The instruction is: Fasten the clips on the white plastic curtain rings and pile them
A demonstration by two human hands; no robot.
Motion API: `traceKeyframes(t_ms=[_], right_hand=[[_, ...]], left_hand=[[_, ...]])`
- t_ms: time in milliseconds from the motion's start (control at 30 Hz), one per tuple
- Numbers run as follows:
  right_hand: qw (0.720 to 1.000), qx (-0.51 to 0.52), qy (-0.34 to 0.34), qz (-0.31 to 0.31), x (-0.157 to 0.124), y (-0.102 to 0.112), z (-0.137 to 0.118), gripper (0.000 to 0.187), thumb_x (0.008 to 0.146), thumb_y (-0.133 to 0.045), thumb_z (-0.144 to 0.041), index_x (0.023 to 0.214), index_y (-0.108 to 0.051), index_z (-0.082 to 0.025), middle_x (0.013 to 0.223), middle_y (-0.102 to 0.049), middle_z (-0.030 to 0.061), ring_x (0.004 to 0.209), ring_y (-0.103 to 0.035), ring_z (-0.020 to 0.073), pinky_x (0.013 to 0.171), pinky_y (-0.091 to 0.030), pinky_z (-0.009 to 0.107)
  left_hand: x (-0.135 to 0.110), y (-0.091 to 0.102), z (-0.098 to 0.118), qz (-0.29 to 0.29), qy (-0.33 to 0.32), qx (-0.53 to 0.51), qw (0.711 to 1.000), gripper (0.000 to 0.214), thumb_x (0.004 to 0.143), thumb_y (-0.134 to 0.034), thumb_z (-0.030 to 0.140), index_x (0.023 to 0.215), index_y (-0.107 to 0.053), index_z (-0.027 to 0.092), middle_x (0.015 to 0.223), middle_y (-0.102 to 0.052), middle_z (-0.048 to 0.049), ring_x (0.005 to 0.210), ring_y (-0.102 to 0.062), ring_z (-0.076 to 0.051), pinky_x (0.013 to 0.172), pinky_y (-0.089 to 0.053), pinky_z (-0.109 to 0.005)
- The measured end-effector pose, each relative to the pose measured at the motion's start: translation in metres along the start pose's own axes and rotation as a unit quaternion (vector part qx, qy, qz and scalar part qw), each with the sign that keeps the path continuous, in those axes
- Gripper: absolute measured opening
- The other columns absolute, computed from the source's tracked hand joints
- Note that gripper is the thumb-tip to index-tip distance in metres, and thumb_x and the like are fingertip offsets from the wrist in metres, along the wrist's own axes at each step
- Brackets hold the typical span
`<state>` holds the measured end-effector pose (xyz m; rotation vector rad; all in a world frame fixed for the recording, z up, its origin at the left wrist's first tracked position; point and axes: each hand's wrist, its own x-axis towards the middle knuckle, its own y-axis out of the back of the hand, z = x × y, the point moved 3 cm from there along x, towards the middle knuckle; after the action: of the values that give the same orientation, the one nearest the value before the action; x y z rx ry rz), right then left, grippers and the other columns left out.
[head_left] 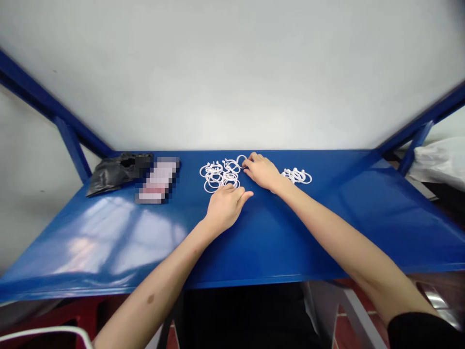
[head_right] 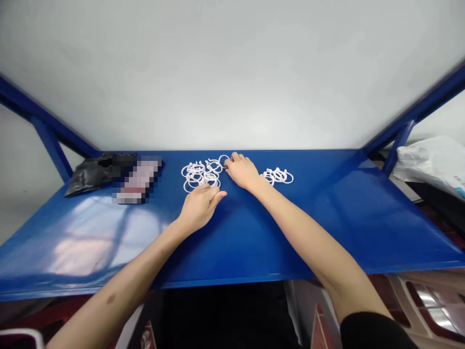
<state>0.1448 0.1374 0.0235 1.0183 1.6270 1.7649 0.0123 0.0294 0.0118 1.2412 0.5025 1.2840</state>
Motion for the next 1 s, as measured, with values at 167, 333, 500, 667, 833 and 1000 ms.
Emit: traceKeyframes(t_ms=[167,333,500,667,833,1000], right_hand=[[0.993,0.103,0.019,0.06,-0.024,0.004,0.004,0.01,0.097,-0.058,-0.021,0.103,-0.064,-0.016,0.12,-0.056,0.0137,0.106,-0.062,0.0254,0.093,-0.053,0.041],[0.963,0.237,0.063,0.115,-0.076,0.018,0.001,0.01,0.101,-0.051,-0.026,0.103,-0.059,-0.02,0.121,-0.056,0.0123,0.102,-0.064,0.0217,0.089,-0.056,0.04],[0.937,0.31,0.067,0.147,-0.1,0.021,-0.004,0.008,0.102,-0.05,-0.025,0.1,-0.057,-0.022,0.116,-0.06,0.0103,0.105,-0.064,0.0212,0.091,-0.053,0.04],[0.92,0.375,0.023,0.113,-0.105,0.017,-0.007,0.011,0.104,-0.046,-0.029,0.099,-0.052,-0.023,0.102,-0.067,0.0069,0.088,-0.067,0.0185,0.08,-0.053,0.035],[0.909,0.41,-0.03,0.074,-0.109,0.013,-0.017,0.019,0.106,-0.039,-0.036,0.097,-0.049,-0.022,0.081,-0.067,0.0019,0.071,-0.065,0.0163,0.068,-0.05,0.03],[0.901,0.413,-0.023,0.131,-0.11,0.014,-0.024,0.014,0.104,-0.045,-0.032,0.103,-0.054,-0.021,0.087,-0.07,0.0023,0.073,-0.066,0.0147,0.069,-0.05,0.028]], left_hand=[[0.0,0.004,-0.001,0.057,0.005,-0.02,0.998,0.035,0.103,-0.047,0.035,0.072,-0.054,0.02,0.069,-0.059,-0.0015,0.072,-0.055,-0.018,0.068,-0.04,-0.029],[-0.003,0.005,0.002,0.11,0.001,-0.076,0.991,0.016,0.098,-0.056,0.028,0.112,-0.059,0.019,0.103,-0.069,-0.0055,0.087,-0.064,-0.018,0.076,-0.05,-0.03],[-0.005,0.006,0.003,0.117,-0.039,-0.099,0.987,0.028,0.099,-0.057,0.024,0.126,-0.055,0.02,0.118,-0.066,-0.0086,0.093,-0.067,-0.017,0.08,-0.055,-0.03],[-0.005,0.013,0.003,0.146,-0.058,-0.113,0.981,0.017,0.099,-0.057,0.025,0.114,-0.064,0.021,0.108,-0.07,-0.0057,0.096,-0.067,-0.017,0.084,-0.055,-0.029],[-0.004,0.016,0.003,0.097,0.022,-0.191,0.977,0.007,0.096,-0.061,0.027,0.097,-0.065,0.021,0.094,-0.074,-0.0016,0.079,-0.068,-0.013,0.068,-0.051,-0.024],[-0.005,0.013,0.0,0.024,0.114,-0.318,0.941,0.013,0.096,-0.06,0.033,0.1,-0.065,0.022,0.088,-0.078,-0.0001,0.085,-0.073,-0.016,0.072,-0.051,-0.025]])
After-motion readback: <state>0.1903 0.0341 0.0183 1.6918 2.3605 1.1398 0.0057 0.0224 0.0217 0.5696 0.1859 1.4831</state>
